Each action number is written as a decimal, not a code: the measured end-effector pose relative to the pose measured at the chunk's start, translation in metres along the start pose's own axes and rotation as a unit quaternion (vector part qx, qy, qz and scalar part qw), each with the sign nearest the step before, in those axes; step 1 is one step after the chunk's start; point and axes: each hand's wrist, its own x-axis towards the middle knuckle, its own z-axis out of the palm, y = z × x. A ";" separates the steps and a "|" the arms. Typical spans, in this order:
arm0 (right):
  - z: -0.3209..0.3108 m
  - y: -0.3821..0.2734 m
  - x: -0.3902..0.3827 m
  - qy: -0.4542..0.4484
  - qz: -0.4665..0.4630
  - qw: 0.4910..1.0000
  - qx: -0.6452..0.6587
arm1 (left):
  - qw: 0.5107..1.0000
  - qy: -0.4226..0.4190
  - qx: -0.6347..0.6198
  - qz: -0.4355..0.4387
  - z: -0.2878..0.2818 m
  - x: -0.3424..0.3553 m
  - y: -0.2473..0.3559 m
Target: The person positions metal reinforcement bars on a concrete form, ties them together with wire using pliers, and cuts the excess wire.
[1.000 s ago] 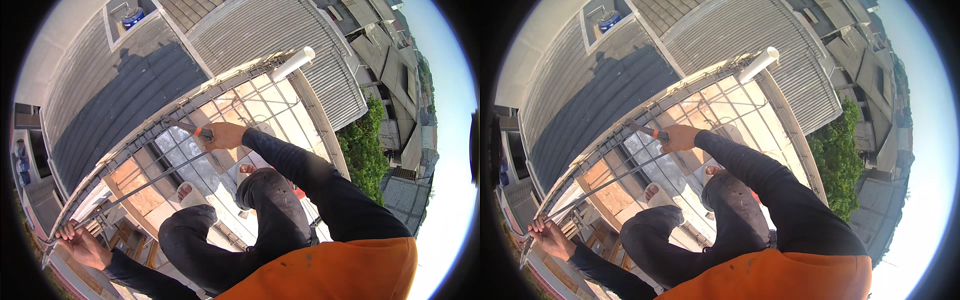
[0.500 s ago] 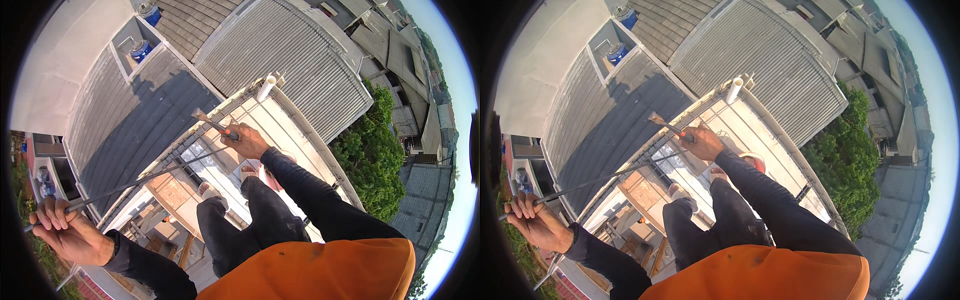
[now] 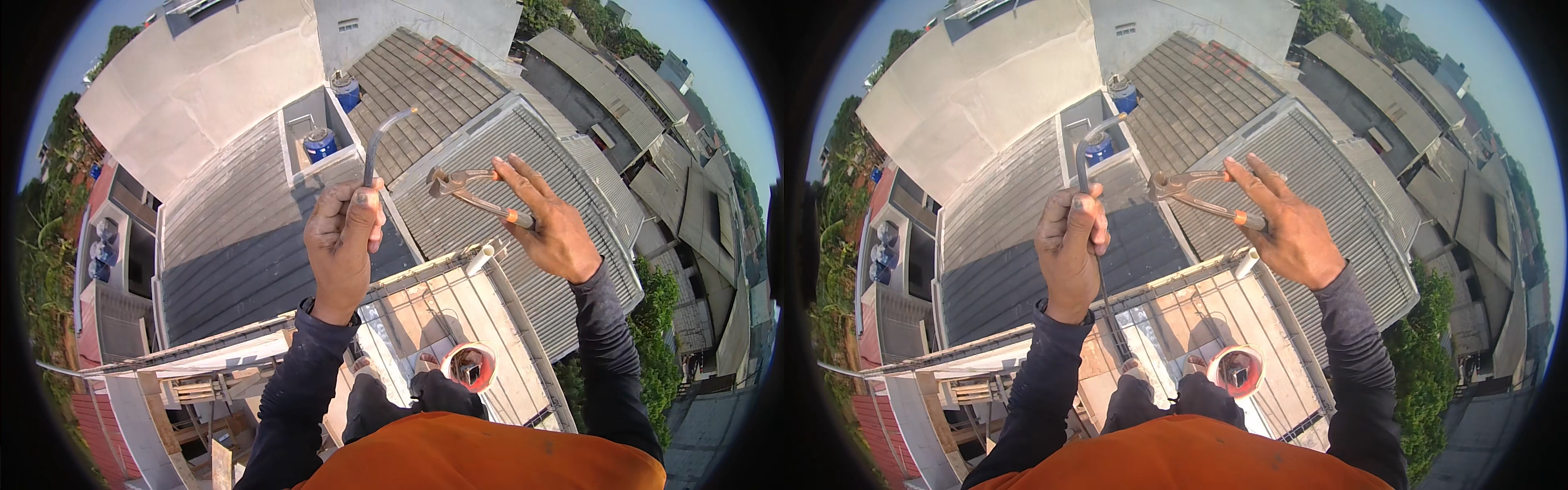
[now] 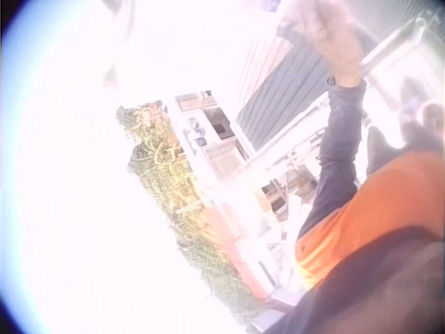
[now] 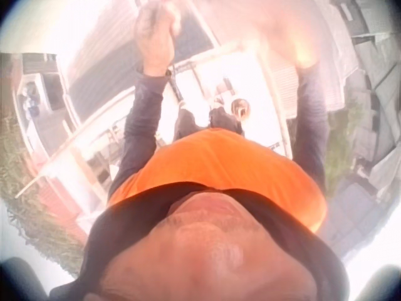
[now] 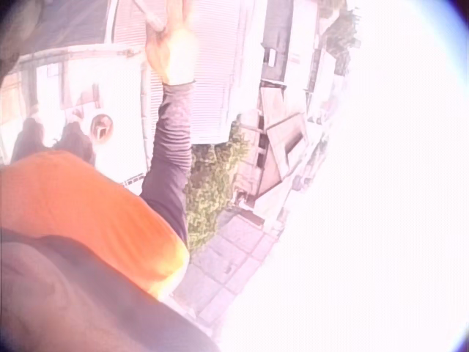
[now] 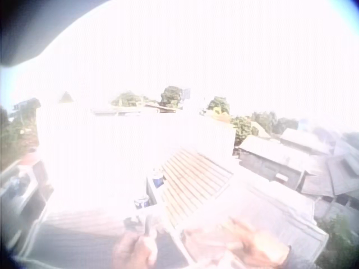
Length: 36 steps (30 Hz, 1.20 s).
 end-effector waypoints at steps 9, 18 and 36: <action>-0.043 -0.028 0.045 -0.051 -0.121 0.990 -0.047 | 1.000 -0.002 -0.004 -0.010 0.011 -0.009 -0.004; -0.069 -0.046 0.057 -0.094 -0.126 0.986 -0.048 | 0.999 -0.016 -0.022 -0.029 0.012 -0.007 0.002; -0.037 -0.046 0.029 -0.019 -0.089 0.993 -0.076 | 0.993 0.000 -0.104 -0.060 0.026 -0.020 0.003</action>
